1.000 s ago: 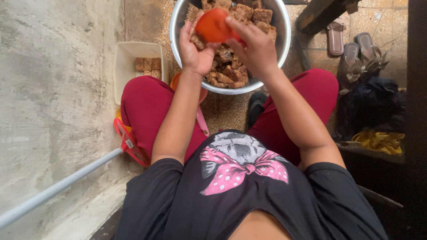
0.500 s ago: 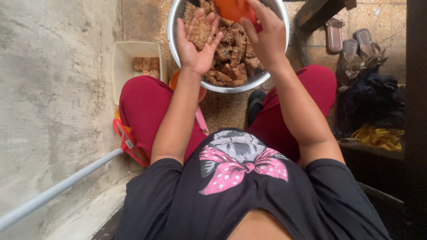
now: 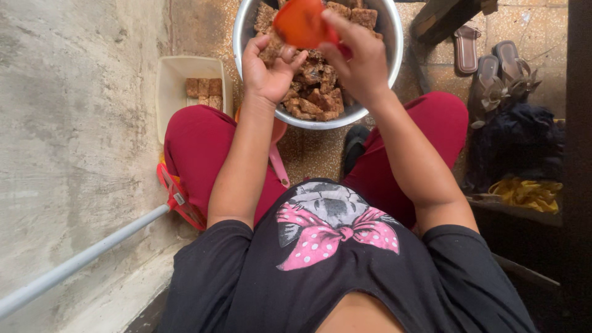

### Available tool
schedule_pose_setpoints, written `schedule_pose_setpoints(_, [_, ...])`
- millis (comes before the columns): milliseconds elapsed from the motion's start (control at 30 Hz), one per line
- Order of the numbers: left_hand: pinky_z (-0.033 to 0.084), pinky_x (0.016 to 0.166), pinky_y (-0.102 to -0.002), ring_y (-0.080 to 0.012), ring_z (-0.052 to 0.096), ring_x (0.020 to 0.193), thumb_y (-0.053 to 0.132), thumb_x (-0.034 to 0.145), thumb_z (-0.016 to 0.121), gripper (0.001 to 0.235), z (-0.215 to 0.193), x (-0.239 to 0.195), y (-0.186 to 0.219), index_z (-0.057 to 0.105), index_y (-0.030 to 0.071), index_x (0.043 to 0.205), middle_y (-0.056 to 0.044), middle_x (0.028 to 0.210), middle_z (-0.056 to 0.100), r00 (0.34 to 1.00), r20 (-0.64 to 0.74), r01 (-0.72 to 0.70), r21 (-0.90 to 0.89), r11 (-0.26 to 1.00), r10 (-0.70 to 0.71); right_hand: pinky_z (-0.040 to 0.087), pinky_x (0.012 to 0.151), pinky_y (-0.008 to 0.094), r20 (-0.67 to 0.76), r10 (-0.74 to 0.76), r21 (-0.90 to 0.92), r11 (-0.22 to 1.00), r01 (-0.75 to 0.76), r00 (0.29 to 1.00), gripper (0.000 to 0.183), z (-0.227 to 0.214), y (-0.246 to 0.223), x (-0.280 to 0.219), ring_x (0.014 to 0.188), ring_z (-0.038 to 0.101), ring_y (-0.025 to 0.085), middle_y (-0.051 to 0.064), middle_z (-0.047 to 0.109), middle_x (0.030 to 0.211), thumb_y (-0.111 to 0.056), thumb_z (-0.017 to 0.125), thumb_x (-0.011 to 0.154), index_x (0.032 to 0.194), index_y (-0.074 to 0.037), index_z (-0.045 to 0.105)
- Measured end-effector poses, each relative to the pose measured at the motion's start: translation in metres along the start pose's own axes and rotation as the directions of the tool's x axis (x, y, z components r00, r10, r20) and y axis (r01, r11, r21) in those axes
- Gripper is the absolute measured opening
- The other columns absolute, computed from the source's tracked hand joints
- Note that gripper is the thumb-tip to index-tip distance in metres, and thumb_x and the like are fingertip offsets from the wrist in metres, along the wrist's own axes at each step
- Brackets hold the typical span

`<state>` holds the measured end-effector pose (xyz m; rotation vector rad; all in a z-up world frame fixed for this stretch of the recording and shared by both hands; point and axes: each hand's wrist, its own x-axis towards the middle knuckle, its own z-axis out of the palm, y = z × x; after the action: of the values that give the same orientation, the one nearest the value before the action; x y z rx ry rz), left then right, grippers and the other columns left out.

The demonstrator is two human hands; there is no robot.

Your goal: The person sits on the floor and uses a red plastic scoop to transfer brown, cube-shaped food blocks from a large metal bowl into a white plastic container. The person repeatedly scoops the blocks and places them into the container.

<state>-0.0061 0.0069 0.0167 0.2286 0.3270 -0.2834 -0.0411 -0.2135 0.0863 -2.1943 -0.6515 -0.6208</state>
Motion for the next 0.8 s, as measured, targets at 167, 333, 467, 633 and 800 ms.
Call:
schedule_pose_setpoints(167, [0.046, 0.104, -0.051, -0.0314, 0.066, 0.11, 0.026, 0.089, 0.051, 0.041, 0.021, -0.017, -0.001, 0.051, 0.004, 0.123, -0.016, 0.115, 0.067, 0.996, -0.074, 0.058, 0.008, 0.998, -0.057, 0.064, 0.076, 0.026, 0.025, 0.012, -0.032, 0.999, -0.011, 1.0, 0.042, 0.01, 0.01, 0.005, 0.085, 0.073, 0.012, 0.006, 0.074, 0.108, -0.022, 0.08, 0.108, 0.146, -0.018, 0.063])
schedule_pose_setpoints(333, [0.054, 0.08, -0.035, -0.0176, 0.059, 0.087, 0.022, 0.094, 0.061, 0.049, 0.031, -0.031, 0.001, 0.059, 0.003, 0.139, -0.008, 0.103, 0.062, 0.972, 0.227, -0.011, 0.282, 0.959, -0.056, 0.064, 0.069, 0.022, 0.006, 0.195, 0.079, 0.978, -0.195, 0.981, 0.037, -0.012, 0.026, 0.011, 0.078, 0.074, 0.01, 0.005, 0.078, 0.105, -0.018, 0.077, 0.109, 0.144, -0.016, 0.064])
schedule_pose_setpoints(467, [0.054, 0.079, -0.032, -0.0165, 0.06, 0.09, 0.015, 0.09, 0.063, 0.05, 0.029, -0.036, 0.013, 0.06, 0.006, 0.139, -0.006, 0.103, 0.061, 0.914, 0.353, 0.052, 0.384, 0.922, -0.199, 0.056, 0.069, 0.023, 0.175, 0.255, 0.597, 0.74, -0.308, 0.951, 0.042, -0.042, 0.015, 0.005, 0.082, 0.067, 0.009, 0.007, 0.072, 0.105, -0.011, 0.075, 0.11, 0.149, -0.01, 0.06])
schedule_pose_setpoints(633, [0.053, 0.072, -0.032, -0.0178, 0.059, 0.082, 0.016, 0.089, 0.062, 0.034, 0.027, -0.036, 0.018, 0.059, 0.011, 0.123, -0.007, 0.101, 0.063, 0.866, 0.441, 0.083, 0.333, 0.939, -0.233, 0.059, 0.073, 0.023, 0.258, 0.209, 0.597, 0.733, -0.326, 0.943, 0.046, -0.06, -0.003, 0.0, 0.084, 0.069, 0.008, 0.006, 0.073, 0.106, -0.008, 0.075, 0.109, 0.151, -0.006, 0.058])
schedule_pose_setpoints(800, [0.052, 0.07, -0.03, -0.0208, 0.064, 0.089, 0.018, 0.088, 0.058, 0.033, 0.027, -0.037, 0.018, 0.057, 0.012, 0.12, -0.008, 0.105, 0.067, 0.89, 0.376, 0.112, 0.368, 0.923, -0.258, 0.06, 0.076, 0.023, 0.249, 0.141, 0.546, 0.796, -0.259, 0.958, 0.045, -0.061, -0.012, -0.001, 0.088, 0.071, 0.01, 0.008, 0.072, 0.112, -0.008, 0.077, 0.109, 0.151, -0.005, 0.059])
